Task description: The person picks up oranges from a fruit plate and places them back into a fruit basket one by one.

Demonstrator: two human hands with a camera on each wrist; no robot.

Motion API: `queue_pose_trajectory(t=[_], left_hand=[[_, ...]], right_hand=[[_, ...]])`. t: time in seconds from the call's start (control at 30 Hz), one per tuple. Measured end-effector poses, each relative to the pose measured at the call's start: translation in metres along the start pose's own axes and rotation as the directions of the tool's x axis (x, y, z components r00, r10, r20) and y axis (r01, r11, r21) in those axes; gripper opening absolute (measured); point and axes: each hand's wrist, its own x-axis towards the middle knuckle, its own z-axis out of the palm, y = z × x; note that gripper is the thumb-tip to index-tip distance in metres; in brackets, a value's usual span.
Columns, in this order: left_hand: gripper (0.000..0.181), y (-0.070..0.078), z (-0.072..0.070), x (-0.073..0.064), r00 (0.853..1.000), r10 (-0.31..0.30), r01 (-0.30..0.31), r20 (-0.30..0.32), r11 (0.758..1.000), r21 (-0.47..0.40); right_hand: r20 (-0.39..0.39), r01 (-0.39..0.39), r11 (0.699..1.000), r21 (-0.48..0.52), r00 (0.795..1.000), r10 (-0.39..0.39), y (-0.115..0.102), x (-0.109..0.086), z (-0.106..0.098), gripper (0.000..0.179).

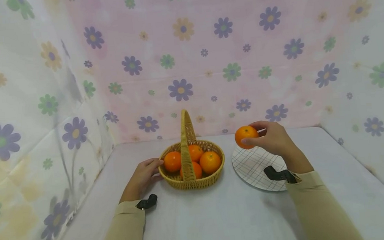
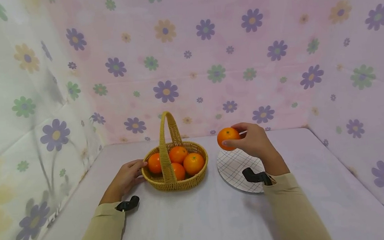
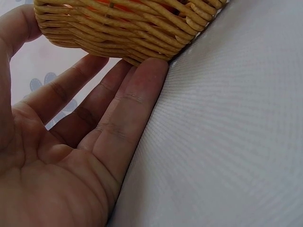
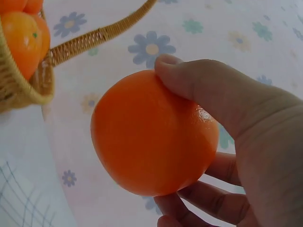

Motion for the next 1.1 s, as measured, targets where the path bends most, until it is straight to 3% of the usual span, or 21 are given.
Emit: queue_pose_trajectory(t=[0.37, 0.57, 0.73, 1.1], left_hand=[[0.051, 0.0, 0.001, 0.0, 1.0, -0.005, 0.005, -0.018, 1.0, -0.002], [0.054, 0.003, 0.003, 0.002, 1.0, 0.006, -0.006, -0.003, 1.0, 0.002], [0.055, 0.005, 0.003, 0.002, 1.0, 0.017, -0.017, 0.003, 1.0, 0.0], [0.052, 0.002, 0.001, -0.003, 1.0, 0.017, -0.017, 0.0, 1.0, -0.016]], right_hand=[[0.035, 0.054, 0.988, 0.146, 0.998, -0.06, -0.039, 0.008, 0.039, 0.074], [0.042, 0.086, 0.987, 0.137, 0.995, -0.093, -0.047, 0.007, 0.047, 0.072], [0.053, 0.07, 0.988, 0.138, 0.996, -0.078, -0.049, 0.006, 0.054, 0.071], [0.131, 0.088, 0.994, 0.061, 0.987, -0.095, -0.06, 0.0, 0.09, 0.066]])
